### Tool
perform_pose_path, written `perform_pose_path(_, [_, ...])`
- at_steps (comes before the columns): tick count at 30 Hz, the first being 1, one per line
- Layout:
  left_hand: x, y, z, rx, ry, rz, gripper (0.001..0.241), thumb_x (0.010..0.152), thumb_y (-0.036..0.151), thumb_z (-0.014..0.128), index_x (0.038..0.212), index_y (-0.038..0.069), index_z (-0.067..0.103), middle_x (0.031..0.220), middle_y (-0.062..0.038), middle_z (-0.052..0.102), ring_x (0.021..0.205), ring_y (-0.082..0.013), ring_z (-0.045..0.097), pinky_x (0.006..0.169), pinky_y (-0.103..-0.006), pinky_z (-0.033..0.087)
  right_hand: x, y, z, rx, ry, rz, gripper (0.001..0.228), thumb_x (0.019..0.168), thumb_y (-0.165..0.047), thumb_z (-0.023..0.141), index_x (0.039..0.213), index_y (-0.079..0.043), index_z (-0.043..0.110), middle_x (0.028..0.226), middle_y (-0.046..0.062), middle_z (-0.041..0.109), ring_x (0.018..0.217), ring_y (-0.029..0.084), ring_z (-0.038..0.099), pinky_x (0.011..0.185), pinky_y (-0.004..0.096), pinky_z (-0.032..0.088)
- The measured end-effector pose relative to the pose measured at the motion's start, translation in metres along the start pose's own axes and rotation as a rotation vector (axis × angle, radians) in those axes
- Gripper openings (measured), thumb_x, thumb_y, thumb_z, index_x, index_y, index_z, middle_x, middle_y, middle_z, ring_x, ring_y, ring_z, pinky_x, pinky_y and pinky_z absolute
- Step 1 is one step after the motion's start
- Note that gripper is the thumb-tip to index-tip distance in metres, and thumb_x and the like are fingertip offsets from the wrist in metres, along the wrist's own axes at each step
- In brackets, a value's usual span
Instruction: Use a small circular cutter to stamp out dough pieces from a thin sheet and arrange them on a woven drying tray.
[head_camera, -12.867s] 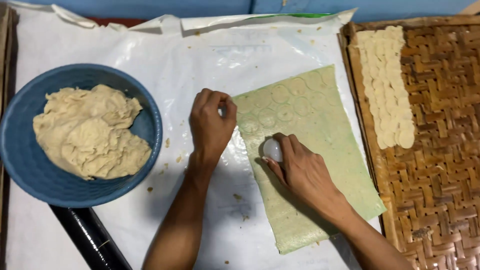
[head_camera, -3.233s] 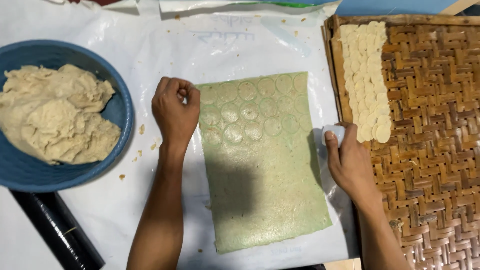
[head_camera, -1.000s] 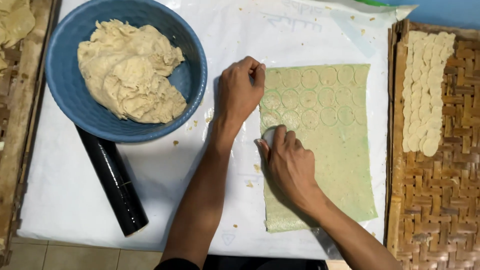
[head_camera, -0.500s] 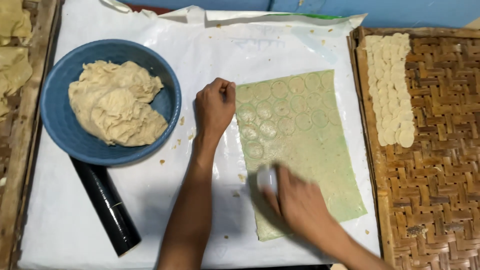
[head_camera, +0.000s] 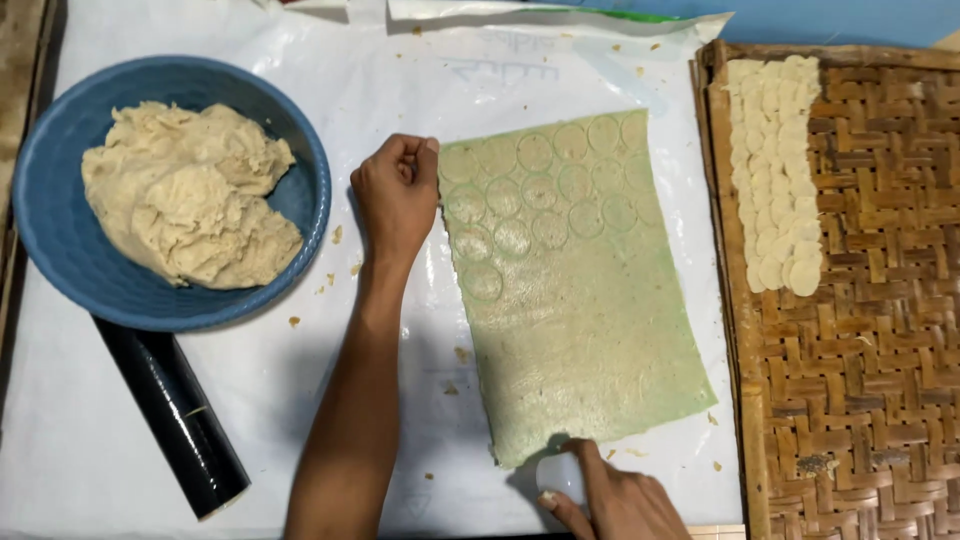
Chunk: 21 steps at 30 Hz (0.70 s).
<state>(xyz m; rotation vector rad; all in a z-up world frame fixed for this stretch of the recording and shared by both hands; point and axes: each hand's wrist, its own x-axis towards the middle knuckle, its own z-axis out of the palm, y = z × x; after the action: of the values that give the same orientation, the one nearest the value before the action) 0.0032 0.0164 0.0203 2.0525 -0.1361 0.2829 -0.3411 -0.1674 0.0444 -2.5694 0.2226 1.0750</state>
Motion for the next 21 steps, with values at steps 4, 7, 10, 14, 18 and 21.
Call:
perform_pose_path(4, [0.0,-0.001,0.0,-0.011,0.026,-0.003,0.021,0.094,0.017,0.069,0.079,0.004,0.072,0.051,0.004,0.052,0.042,-0.0089,0.038,0.042,-0.0271,0.031,0.014,-0.035,-0.078,0.013,0.073,-0.016,0.053,0.101,-0.042,0.051,0.139,-0.011,0.032,0.095,0.021,0.077,0.075,0.032,0.083,0.058,0.034,0.075])
perform_pose_path(7, [0.002,-0.004,0.003,-0.023,0.035,-0.013,0.02,0.093,0.017,0.069,0.079,0.004,0.073,0.052,0.005,0.052,0.042,-0.0075,0.038,0.041,-0.026,0.031,0.073,-0.036,-0.102,-0.053,0.55,-0.291,0.048,0.103,-0.034,0.051,0.126,0.007,0.044,0.086,0.029,0.068,0.047,0.026,0.069,0.034,0.029,0.06])
perform_pose_path(10, [-0.001,-0.008,0.002,-0.021,0.002,-0.087,0.016,0.095,0.023,0.065,0.082,0.019,0.072,0.044,0.004,0.05,0.048,-0.0227,0.06,0.06,-0.0366,0.051,0.096,-0.073,-0.134,-0.11,0.556,-0.189,0.052,0.1,-0.042,0.052,0.135,-0.003,0.05,0.1,0.022,0.069,0.088,0.045,0.074,0.069,0.056,0.06])
perform_pose_path(14, [0.0,-0.004,-0.001,-0.009,0.01,-0.084,0.016,0.095,0.023,0.065,0.082,0.018,0.071,0.046,0.002,0.053,0.051,-0.0251,0.063,0.061,-0.0385,0.052,0.117,-0.079,-0.141,-0.239,0.502,-0.158,0.053,0.101,-0.045,0.047,0.138,-0.008,0.045,0.102,0.013,0.06,0.089,0.042,0.071,0.068,0.057,0.059])
perform_pose_path(18, [0.002,-0.002,-0.002,-0.012,0.025,-0.05,0.017,0.096,0.022,0.064,0.082,0.015,0.07,0.054,-0.002,0.063,0.061,-0.0317,0.068,0.063,-0.0434,0.053,0.122,-0.089,-0.142,-0.241,0.454,-0.162,0.055,0.102,-0.048,0.043,0.14,-0.008,0.045,0.1,0.01,0.055,0.091,0.039,0.07,0.068,0.058,0.06])
perform_pose_path(21, [0.001,-0.002,-0.001,-0.001,0.02,-0.053,0.017,0.096,0.022,0.064,0.082,0.015,0.07,0.056,-0.002,0.064,0.063,-0.0313,0.069,0.063,-0.0439,0.053,0.128,-0.093,-0.138,-0.258,0.462,-0.133,0.055,0.104,-0.049,0.038,0.138,-0.006,0.046,0.098,0.009,0.055,0.088,0.038,0.071,0.066,0.057,0.06])
